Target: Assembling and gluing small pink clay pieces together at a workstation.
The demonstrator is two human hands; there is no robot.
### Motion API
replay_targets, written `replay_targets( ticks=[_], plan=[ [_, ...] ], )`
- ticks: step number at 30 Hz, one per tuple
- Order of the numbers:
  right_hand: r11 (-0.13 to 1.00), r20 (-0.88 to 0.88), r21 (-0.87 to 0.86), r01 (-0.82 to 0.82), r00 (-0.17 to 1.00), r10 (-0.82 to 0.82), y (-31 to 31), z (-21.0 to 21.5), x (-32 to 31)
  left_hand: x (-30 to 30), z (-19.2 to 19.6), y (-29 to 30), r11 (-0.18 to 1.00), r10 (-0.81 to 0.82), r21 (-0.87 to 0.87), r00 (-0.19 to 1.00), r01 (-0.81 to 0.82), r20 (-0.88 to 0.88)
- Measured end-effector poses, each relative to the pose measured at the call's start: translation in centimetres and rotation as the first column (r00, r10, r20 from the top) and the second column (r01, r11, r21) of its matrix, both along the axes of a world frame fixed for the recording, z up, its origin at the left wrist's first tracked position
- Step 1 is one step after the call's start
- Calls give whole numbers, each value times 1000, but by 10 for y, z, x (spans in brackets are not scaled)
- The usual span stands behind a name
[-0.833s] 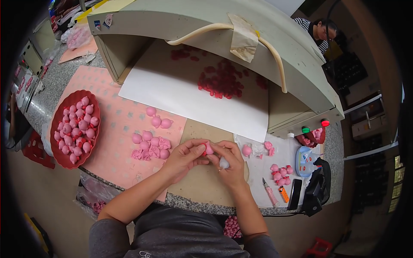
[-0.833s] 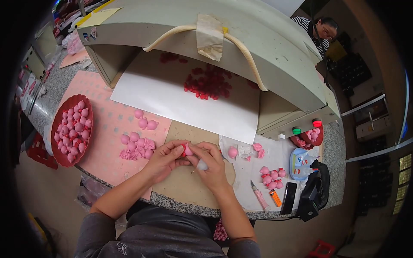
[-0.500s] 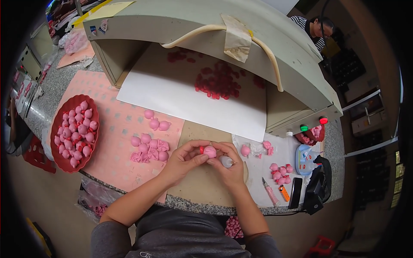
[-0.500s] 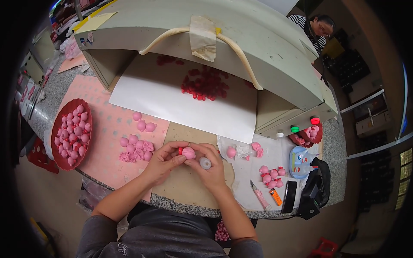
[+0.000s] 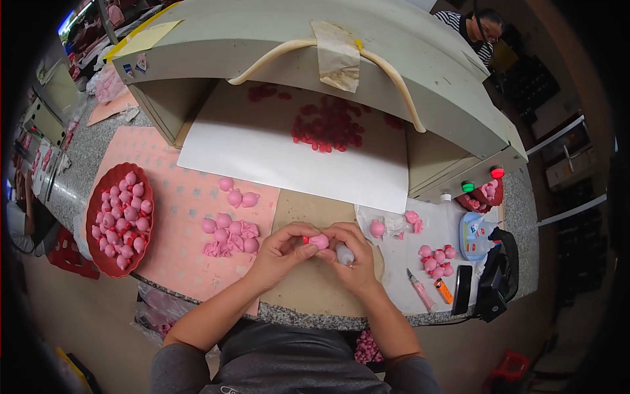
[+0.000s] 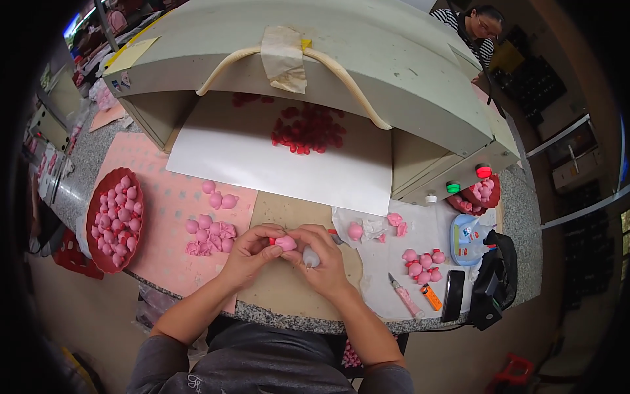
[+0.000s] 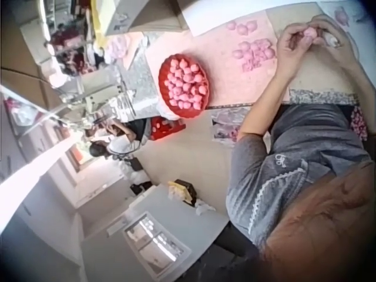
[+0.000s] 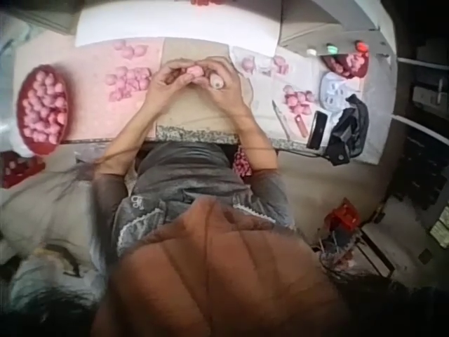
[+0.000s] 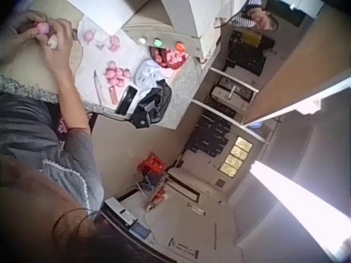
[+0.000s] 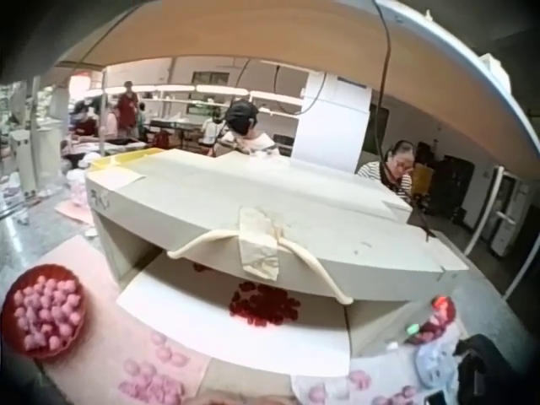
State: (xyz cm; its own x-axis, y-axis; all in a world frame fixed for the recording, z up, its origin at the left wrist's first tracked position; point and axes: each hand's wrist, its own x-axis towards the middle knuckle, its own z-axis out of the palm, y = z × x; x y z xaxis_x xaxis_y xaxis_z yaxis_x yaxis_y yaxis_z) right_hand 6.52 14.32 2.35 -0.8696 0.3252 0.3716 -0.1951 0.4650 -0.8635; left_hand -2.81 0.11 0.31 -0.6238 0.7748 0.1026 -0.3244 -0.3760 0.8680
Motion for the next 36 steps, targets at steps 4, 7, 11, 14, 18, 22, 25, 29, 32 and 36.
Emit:
replay_targets(
  ticks=[4, 7, 11, 14, 18, 22, 25, 29, 32, 36],
  plan=[
    [998, -40, 67, -2, 999, 5, -2, 11, -1, 0, 3, 0, 1000, 0, -29, 1000, 0, 3],
    [978, -73, -209, 15, 997, -31, -10, 8, 0, 3, 5, 3, 995, -50, 97, 991, 38, 125],
    [810, -115, -582, -70, 993, 3, -16, 8, -14, 6, 11, 16, 959, -104, 283, 909, -16, 403],
    [535, -150, -828, -170, 985, 80, -19, 9, -15, 8, 11, 20, 936, -155, 351, 880, -13, 448],
    [523, -179, -833, -179, 983, 51, -26, 3, -18, 11, 8, 18, 932, -154, 361, 859, -38, 489],
    [519, -245, -822, -234, 968, 48, -25, 0, -19, 9, 6, 19, 929, -162, 369, 862, -32, 481],
    [513, -251, -823, -244, 966, 57, -24, -2, -20, 8, 5, 21, 929, -157, 368, 863, -35, 480],
    [528, -253, -813, -244, 966, 56, -23, -3, -19, 10, 5, 21, 935, -147, 352, 856, -44, 495],
    [557, -267, -794, -242, 963, 38, -24, -6, -19, 11, 6, 20, 938, -148, 345, 847, -44, 511],
    [558, -266, -794, -242, 963, 39, -23, -7, -17, 11, 3, 20, 928, -179, 373, 851, -20, 493]
  ],
)
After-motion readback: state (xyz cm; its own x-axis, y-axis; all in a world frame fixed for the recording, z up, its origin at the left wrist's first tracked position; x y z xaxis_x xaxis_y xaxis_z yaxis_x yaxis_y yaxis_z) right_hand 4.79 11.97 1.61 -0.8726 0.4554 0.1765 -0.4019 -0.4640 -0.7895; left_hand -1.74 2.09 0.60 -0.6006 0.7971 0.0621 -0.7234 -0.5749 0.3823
